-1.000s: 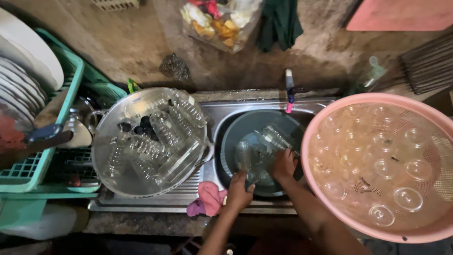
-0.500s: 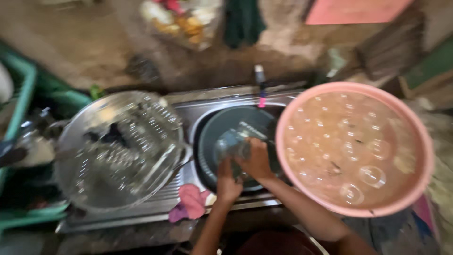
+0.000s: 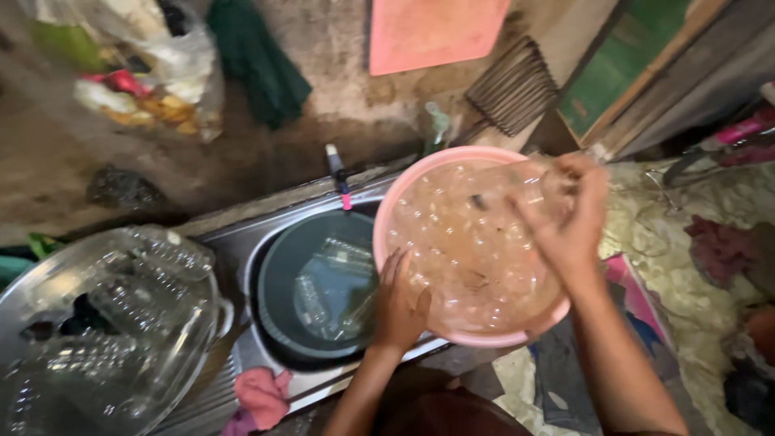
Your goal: The person washes clear plastic bottles by hand in a kitchen sink. They repeatedly pick up bottles from a pink colander, rinse them in the sink, and place them back into the colander. The person handles the bottles one at a time, rinsing them under running water.
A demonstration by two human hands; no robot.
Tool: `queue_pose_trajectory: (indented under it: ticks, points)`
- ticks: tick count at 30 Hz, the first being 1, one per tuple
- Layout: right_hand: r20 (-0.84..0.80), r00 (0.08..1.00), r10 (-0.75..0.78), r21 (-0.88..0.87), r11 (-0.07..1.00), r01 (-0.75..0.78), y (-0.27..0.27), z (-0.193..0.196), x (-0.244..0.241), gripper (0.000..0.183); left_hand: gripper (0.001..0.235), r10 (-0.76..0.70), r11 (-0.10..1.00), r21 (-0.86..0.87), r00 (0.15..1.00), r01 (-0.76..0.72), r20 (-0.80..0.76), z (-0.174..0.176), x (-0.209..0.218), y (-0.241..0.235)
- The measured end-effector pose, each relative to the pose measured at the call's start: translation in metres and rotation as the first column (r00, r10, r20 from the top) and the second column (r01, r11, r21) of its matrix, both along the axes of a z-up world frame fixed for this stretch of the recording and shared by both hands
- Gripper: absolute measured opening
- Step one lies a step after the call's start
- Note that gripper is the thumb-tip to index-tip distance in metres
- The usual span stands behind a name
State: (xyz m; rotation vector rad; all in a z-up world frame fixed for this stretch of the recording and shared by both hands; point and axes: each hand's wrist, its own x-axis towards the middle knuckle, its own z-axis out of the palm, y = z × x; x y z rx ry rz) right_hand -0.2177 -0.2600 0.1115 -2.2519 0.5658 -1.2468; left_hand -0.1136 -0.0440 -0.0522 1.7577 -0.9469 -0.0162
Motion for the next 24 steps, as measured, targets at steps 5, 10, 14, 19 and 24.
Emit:
queue_pose_trajectory:
  ticks: [5,10,14,19,24]
  points:
    - [-0.069,0.971,-0.228,-0.274,0.940,0.202,-0.068,-0.012,-0.028,0.060,0.072,-0.028,1.000,0.000,0.998,0.028,0.063,-0.011,-0.019,-0.023]
    - [-0.124,0.963,-0.240,-0.262,0.944,0.201,-0.108,-0.071,-0.036,0.056,0.074,-0.015,1.000,0.026,0.994,0.012,0.106,-0.025,-0.026,-0.035]
    - [-0.214,0.954,-0.209,-0.172,0.970,0.173,-0.127,-0.121,-0.034,0.056,0.075,-0.001,0.996,0.094,0.997,-0.006,0.074,-0.032,-0.028,-0.035]
    - [-0.341,0.902,-0.266,-0.281,0.944,0.172,-0.123,-0.139,-0.027,0.073,0.071,0.072,0.994,0.080,0.996,-0.077,0.060,-0.043,-0.026,-0.026]
    - [-0.254,0.964,-0.079,-0.238,0.971,0.017,-0.050,-0.112,-0.006,0.055,0.062,0.244,0.959,0.156,0.970,-0.238,-0.020,-0.057,-0.016,-0.004]
